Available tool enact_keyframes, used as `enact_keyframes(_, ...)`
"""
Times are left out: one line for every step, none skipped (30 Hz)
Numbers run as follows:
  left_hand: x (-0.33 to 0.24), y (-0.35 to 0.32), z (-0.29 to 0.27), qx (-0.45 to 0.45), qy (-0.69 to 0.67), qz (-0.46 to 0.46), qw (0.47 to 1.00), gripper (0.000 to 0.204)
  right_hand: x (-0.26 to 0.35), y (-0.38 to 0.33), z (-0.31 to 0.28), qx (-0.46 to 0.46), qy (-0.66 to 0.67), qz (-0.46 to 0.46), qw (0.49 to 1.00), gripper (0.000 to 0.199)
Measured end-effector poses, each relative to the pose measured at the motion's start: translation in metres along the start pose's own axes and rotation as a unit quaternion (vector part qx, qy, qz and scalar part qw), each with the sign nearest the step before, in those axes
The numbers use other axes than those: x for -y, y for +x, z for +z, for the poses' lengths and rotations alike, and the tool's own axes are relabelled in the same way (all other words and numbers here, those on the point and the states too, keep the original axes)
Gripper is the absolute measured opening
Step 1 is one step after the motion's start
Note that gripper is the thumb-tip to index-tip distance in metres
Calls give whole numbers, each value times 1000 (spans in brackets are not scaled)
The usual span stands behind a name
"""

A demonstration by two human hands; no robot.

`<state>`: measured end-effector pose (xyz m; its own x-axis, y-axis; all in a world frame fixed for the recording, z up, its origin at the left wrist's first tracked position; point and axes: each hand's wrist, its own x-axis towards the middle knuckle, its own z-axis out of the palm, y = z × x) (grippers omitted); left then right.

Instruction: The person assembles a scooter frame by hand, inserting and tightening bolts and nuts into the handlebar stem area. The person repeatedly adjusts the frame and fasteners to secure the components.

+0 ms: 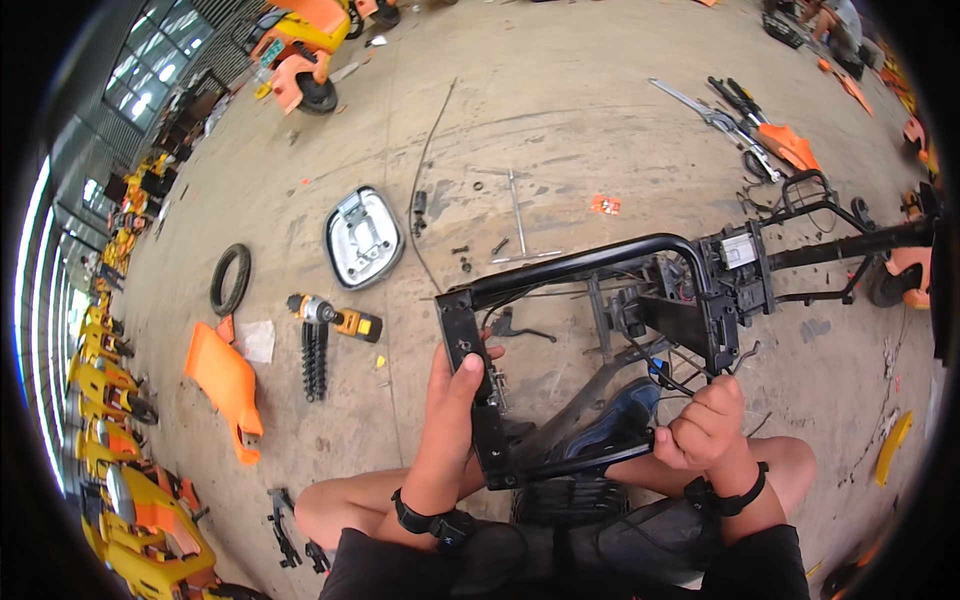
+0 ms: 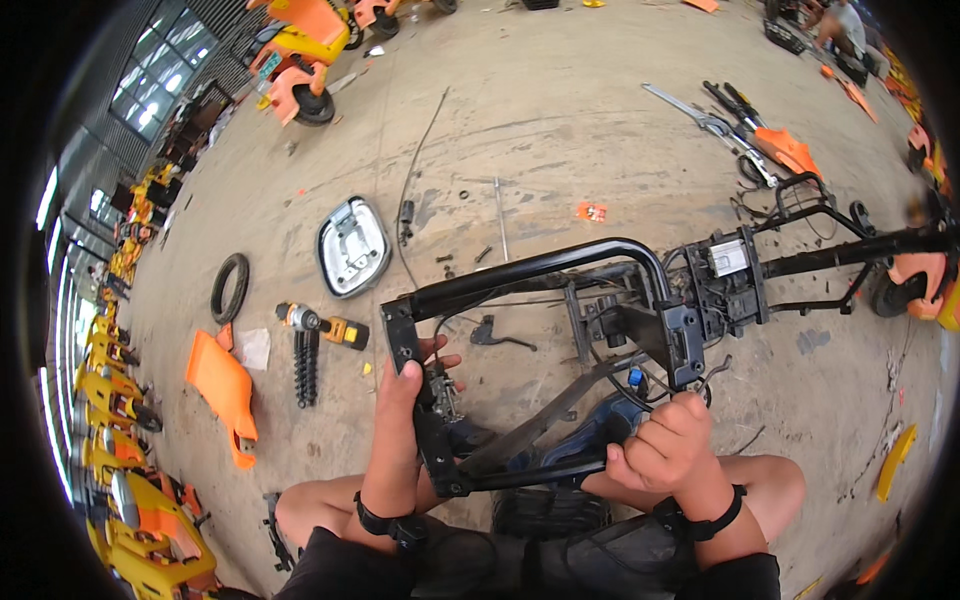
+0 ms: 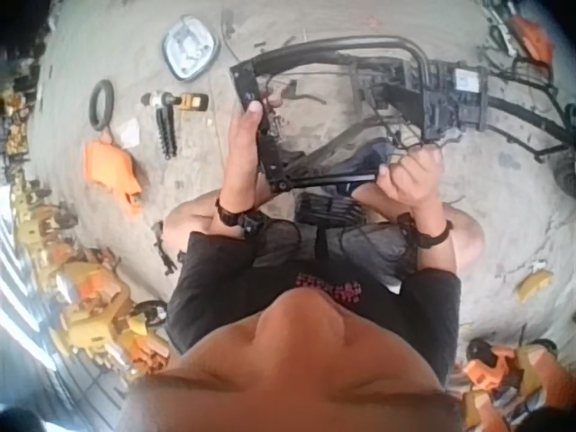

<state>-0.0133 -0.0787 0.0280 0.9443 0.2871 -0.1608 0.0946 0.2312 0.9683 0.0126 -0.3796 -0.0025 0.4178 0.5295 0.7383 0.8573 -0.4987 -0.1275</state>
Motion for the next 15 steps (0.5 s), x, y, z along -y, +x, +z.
enact_keyframes(1,-5,-1,-12,9,-16,1000,51,3,-2,1,2,-5,-2,1000,28)
enact_keyframes(1,-10,-4,-28,15,-51,998,50,5,-3,3,4,-10,-4,1000,29)
enact_keyframes(3,-15,-8,-30,23,-56,998,50,8,-4,4,5,-14,-5,1000,30)
enact_keyframes(9,-21,-11,-34,21,-62,997,49,10,-6,3,7,-14,-10,1000,29)
enact_keyframes(16,-27,-13,-36,20,-68,997,49,14,-8,2,9,-13,-14,1000,28)
enact_keyframes(22,-33,-15,-37,19,-53,998,50,17,-9,3,11,-14,-17,1000,27)
enact_keyframes(29,-37,-14,-33,17,-39,999,52,19,-10,3,12,-13,-15,1000,26)
enact_keyframes(33,-39,-13,-27,14,-26,999,54,21,-11,4,12,-14,-12,1000,25)
enact_keyframes(33,-42,-14,-16,22,-46,999,56,23,-12,4,12,-15,-8,1000,24)
enact_keyframes(22,-42,-16,1,36,-64,997,59,24,-13,4,15,-19,-6,1000,22)
enact_keyframes(17,-41,-16,18,50,-81,995,62,24,-14,5,14,-19,-6,1000,23)
enact_keyframes(37,-38,-21,7,47,-18,999,65,23,-14,6,12,-19,-7,1000,24)
enact_keyframes(32,-35,-19,2,58,-26,998,65,22,-13,8,3,-20,-9,1000,24)
enact_keyframes(26,-33,-16,-3,69,-34,997,65,22,-13,7,9,-19,-5,1000,25)
enact_keyframes(20,-31,-13,-8,79,-42,996,65,22,-12,8,5,-16,-1,1000,25)
